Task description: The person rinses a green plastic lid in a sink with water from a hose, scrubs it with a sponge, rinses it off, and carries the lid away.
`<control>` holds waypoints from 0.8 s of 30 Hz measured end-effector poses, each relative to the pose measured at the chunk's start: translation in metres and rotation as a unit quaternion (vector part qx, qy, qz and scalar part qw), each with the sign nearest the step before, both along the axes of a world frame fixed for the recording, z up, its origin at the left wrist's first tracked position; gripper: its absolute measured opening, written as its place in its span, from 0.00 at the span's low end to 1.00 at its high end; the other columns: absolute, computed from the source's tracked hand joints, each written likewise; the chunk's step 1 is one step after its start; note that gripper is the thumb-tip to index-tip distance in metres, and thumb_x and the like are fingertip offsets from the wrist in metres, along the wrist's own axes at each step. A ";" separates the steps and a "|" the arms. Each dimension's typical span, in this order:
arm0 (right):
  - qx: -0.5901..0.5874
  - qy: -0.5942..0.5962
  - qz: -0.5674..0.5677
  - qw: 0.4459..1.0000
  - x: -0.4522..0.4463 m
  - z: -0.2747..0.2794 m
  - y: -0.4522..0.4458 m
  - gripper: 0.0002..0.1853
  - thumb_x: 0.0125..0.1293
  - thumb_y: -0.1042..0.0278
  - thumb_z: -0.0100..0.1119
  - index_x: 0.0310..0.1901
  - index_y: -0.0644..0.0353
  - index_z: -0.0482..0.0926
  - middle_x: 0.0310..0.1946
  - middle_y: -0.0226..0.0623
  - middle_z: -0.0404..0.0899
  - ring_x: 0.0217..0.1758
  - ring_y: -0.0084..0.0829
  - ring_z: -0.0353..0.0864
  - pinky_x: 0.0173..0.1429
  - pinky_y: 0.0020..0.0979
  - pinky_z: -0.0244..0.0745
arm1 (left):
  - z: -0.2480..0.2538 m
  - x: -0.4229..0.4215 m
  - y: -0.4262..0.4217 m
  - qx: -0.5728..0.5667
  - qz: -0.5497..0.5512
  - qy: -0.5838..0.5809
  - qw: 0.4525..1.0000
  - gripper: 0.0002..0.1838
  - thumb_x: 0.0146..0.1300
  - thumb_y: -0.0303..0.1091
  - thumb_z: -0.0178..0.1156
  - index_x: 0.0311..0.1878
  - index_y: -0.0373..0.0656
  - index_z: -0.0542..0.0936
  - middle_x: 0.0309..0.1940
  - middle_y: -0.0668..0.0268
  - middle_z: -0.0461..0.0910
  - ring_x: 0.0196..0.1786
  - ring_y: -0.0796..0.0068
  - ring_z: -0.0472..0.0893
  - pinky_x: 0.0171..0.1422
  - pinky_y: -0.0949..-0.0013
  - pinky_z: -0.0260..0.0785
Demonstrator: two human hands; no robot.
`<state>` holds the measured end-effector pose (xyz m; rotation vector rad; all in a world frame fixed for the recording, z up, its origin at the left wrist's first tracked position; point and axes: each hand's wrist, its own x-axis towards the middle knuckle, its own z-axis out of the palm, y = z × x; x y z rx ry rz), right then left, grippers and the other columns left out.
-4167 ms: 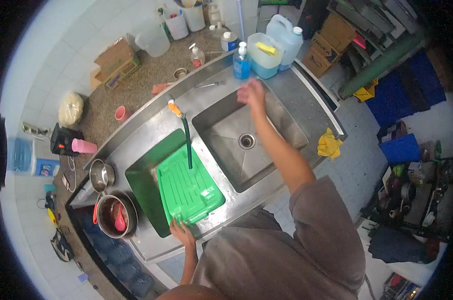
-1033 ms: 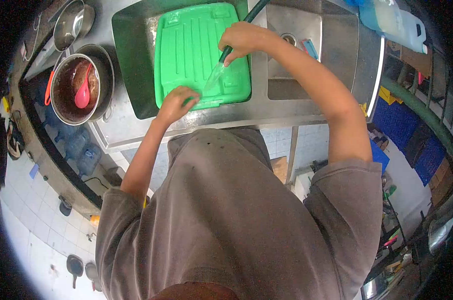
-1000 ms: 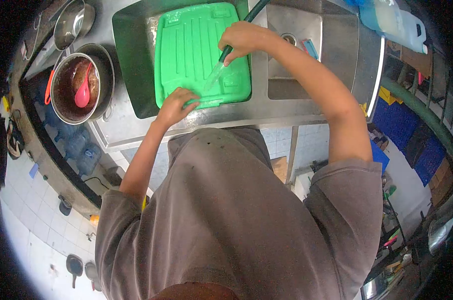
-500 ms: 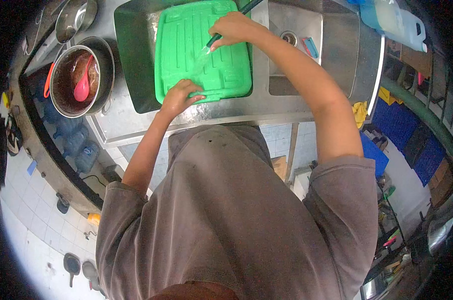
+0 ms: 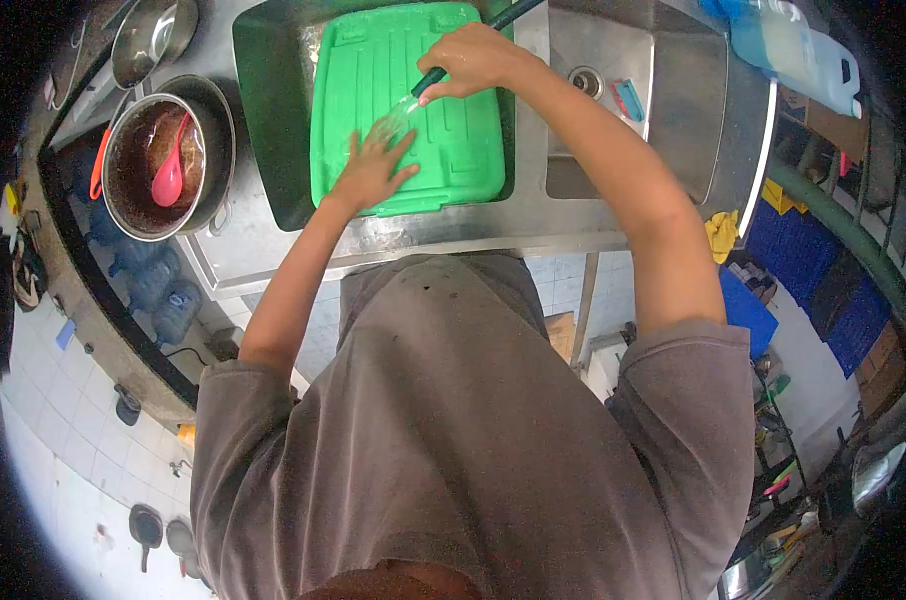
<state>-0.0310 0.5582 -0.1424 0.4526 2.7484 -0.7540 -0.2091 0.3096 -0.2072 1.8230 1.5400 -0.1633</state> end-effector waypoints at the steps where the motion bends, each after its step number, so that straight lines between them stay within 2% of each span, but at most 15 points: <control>1: 0.001 -0.005 0.004 1.000 0.000 0.001 0.001 0.30 0.61 0.31 0.69 0.41 0.56 0.85 0.29 0.42 0.85 0.38 0.51 0.86 0.40 0.50 0.77 | -0.012 0.004 0.008 0.014 0.004 -0.029 0.999 0.40 0.79 0.64 0.47 0.84 0.50 0.61 0.87 0.54 0.48 0.89 0.50 0.46 0.87 0.32 0.40; 2: 0.010 0.000 0.007 1.000 0.002 -0.001 0.003 0.29 0.62 0.31 0.68 0.41 0.55 0.85 0.29 0.42 0.85 0.38 0.51 0.86 0.40 0.50 0.77 | -0.030 0.007 0.018 0.028 0.008 -0.058 0.998 0.39 0.79 0.64 0.47 0.84 0.52 0.61 0.87 0.55 0.48 0.89 0.51 0.47 0.87 0.32 0.40; 3: 0.019 0.005 0.010 1.000 0.004 -0.005 0.003 0.29 0.62 0.32 0.68 0.41 0.55 0.85 0.29 0.42 0.85 0.38 0.51 0.86 0.40 0.50 0.77 | -0.063 0.010 0.026 0.037 -0.004 -0.019 0.999 0.39 0.79 0.62 0.48 0.85 0.55 0.59 0.88 0.55 0.49 0.89 0.50 0.46 0.88 0.35 0.38; 6: 0.052 -0.006 0.000 0.999 0.000 -0.016 0.001 0.28 0.63 0.32 0.67 0.42 0.54 0.85 0.29 0.42 0.85 0.38 0.50 0.87 0.40 0.50 0.78 | -0.090 0.007 0.044 0.096 0.072 0.112 0.986 0.39 0.78 0.62 0.48 0.85 0.54 0.59 0.87 0.56 0.50 0.89 0.49 0.46 0.88 0.37 0.37; 7: 0.065 -0.014 -0.006 0.998 -0.001 -0.018 0.001 0.28 0.63 0.32 0.67 0.42 0.54 0.85 0.29 0.41 0.85 0.39 0.50 0.87 0.40 0.50 0.78 | -0.104 0.011 0.048 0.104 0.140 0.133 0.976 0.39 0.77 0.62 0.48 0.85 0.56 0.59 0.88 0.56 0.49 0.89 0.48 0.46 0.88 0.36 0.36; 10: 0.075 -0.030 -0.022 0.996 -0.006 -0.030 0.006 0.28 0.63 0.32 0.67 0.43 0.54 0.86 0.29 0.41 0.85 0.40 0.49 0.87 0.42 0.50 0.79 | -0.079 0.033 0.059 0.020 0.099 0.213 0.972 0.40 0.77 0.63 0.45 0.86 0.57 0.57 0.88 0.58 0.48 0.89 0.51 0.45 0.88 0.33 0.33; 12: 0.076 -0.049 -0.019 0.996 -0.005 -0.040 0.011 0.28 0.62 0.33 0.68 0.44 0.54 0.87 0.30 0.40 0.85 0.41 0.48 0.88 0.44 0.49 0.79 | -0.060 0.009 0.063 0.007 -0.034 0.052 0.998 0.40 0.78 0.64 0.42 0.87 0.57 0.55 0.88 0.59 0.48 0.90 0.53 0.44 0.87 0.30 0.31; 13: 0.078 -0.059 -0.019 0.995 -0.004 -0.045 0.014 0.28 0.62 0.34 0.69 0.44 0.54 0.87 0.30 0.40 0.86 0.41 0.48 0.88 0.45 0.49 0.79 | -0.057 -0.002 0.064 0.002 -0.101 -0.031 0.994 0.41 0.78 0.65 0.41 0.87 0.57 0.54 0.88 0.59 0.47 0.90 0.53 0.44 0.86 0.29 0.30; 16: 0.088 -0.097 -0.016 0.991 -0.003 -0.044 0.012 0.27 0.60 0.35 0.71 0.44 0.53 0.88 0.31 0.39 0.86 0.43 0.46 0.88 0.49 0.47 0.78 | -0.105 -0.010 0.059 0.073 0.054 0.052 0.995 0.41 0.79 0.65 0.37 0.88 0.56 0.52 0.89 0.62 0.45 0.90 0.56 0.42 0.85 0.25 0.27; 17: 0.086 -0.088 -0.019 0.992 -0.001 -0.044 0.011 0.27 0.59 0.36 0.72 0.44 0.53 0.88 0.32 0.39 0.86 0.43 0.45 0.88 0.50 0.47 0.78 | -0.116 -0.003 0.064 0.062 0.099 0.115 0.987 0.42 0.78 0.67 0.38 0.88 0.56 0.51 0.89 0.59 0.44 0.90 0.52 0.41 0.84 0.23 0.25; 20: 0.085 -0.061 -0.027 0.994 0.004 -0.048 0.008 0.26 0.58 0.37 0.73 0.44 0.52 0.89 0.33 0.38 0.87 0.45 0.43 0.88 0.53 0.46 0.77 | -0.094 0.018 0.090 0.013 0.122 0.135 0.983 0.45 0.76 0.69 0.41 0.88 0.56 0.52 0.89 0.54 0.43 0.89 0.44 0.40 0.83 0.21 0.25; 21: 0.088 -0.054 -0.027 0.994 0.006 -0.048 0.008 0.26 0.58 0.36 0.73 0.44 0.52 0.89 0.33 0.38 0.87 0.45 0.43 0.89 0.53 0.46 0.78 | -0.104 0.018 0.098 0.022 0.064 0.145 0.987 0.47 0.74 0.71 0.42 0.87 0.54 0.53 0.88 0.50 0.44 0.88 0.36 0.38 0.81 0.17 0.24; 24: 0.113 -0.051 -0.037 0.992 0.005 -0.048 0.007 0.25 0.58 0.38 0.74 0.45 0.50 0.90 0.36 0.37 0.88 0.47 0.41 0.88 0.56 0.46 0.76 | -0.110 0.008 0.122 0.067 0.049 0.027 0.996 0.47 0.74 0.71 0.42 0.87 0.52 0.54 0.88 0.50 0.45 0.88 0.34 0.38 0.81 0.17 0.25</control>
